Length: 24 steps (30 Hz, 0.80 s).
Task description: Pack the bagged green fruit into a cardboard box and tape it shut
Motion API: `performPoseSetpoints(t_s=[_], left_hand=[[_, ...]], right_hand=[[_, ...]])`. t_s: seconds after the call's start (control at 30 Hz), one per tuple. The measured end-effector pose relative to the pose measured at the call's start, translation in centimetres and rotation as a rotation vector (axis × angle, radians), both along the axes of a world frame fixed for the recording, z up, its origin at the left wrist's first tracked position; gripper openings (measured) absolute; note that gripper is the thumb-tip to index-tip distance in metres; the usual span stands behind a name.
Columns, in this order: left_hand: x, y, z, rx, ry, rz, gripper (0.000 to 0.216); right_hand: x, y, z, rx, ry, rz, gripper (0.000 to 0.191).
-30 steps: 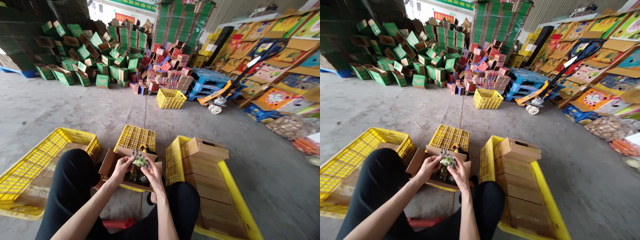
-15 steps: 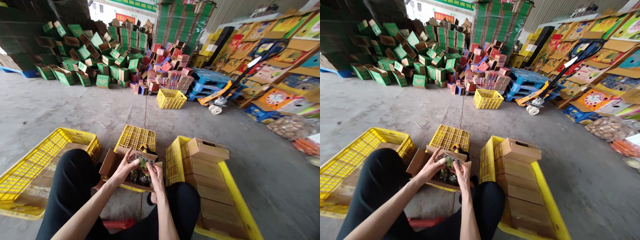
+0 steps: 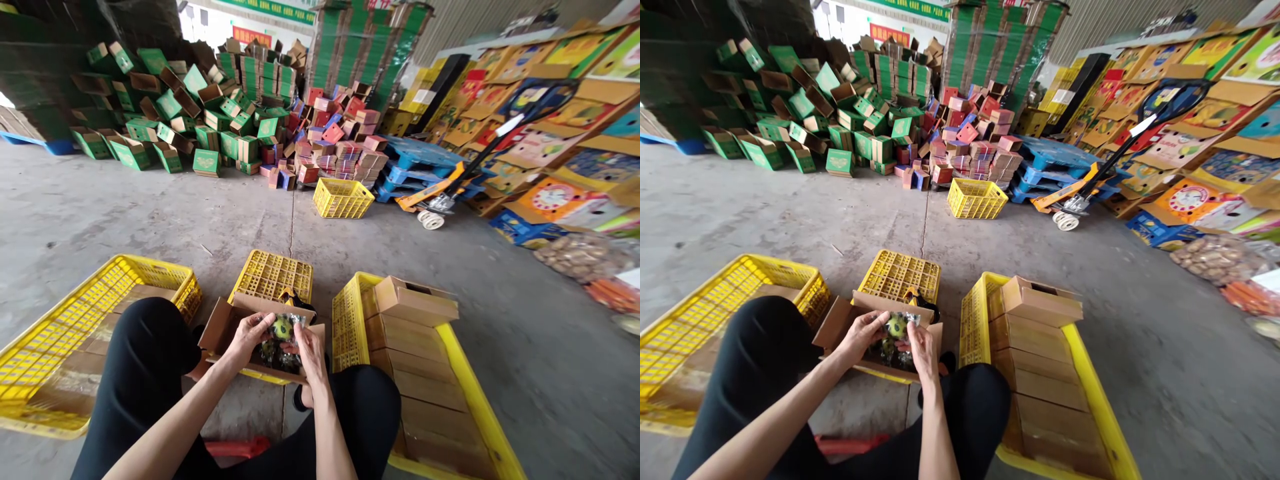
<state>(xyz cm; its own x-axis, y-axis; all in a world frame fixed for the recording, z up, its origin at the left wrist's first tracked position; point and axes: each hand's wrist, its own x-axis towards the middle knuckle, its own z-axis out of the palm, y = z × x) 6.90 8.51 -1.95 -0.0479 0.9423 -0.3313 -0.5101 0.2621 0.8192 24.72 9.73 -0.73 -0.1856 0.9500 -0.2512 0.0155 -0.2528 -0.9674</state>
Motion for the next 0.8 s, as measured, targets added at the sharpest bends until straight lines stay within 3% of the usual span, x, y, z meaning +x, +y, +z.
performPoseSetpoints(t_s=[0.2, 0.37, 0.5, 0.6, 0.67, 0.8], left_hand=[[-0.2, 0.0, -0.6, -0.007, 0.047, 0.041, 0.052], [-0.3, -0.1, -0.7, -0.008, 0.095, 0.044, 0.053], [-0.1, -0.5, -0.4, 0.04, -0.005, 0.038, 0.085], [0.3, -0.7, -0.1, 0.094, -0.061, 0.02, 0.104], [0.7, -0.8, 0.2, 0.135, -0.074, -0.027, 0.097], [1.4, -0.8, 0.9, 0.226, -0.014, -0.196, 0.056]], right_hand=[[0.4, 0.1, -0.1, 0.063, 0.043, 0.009, 0.058], [0.8, 0.0, -1.5, 0.049, 0.019, -0.028, 0.051], [0.8, 0.3, -2.1, -0.015, 0.125, -0.189, 0.049], [0.5, 0.5, -1.9, -0.076, 0.277, -0.229, 0.049], [0.2, 0.5, -1.7, -0.104, 0.338, -0.226, 0.046], [-0.3, 0.0, -1.6, -0.15, 0.402, -0.195, 0.043]])
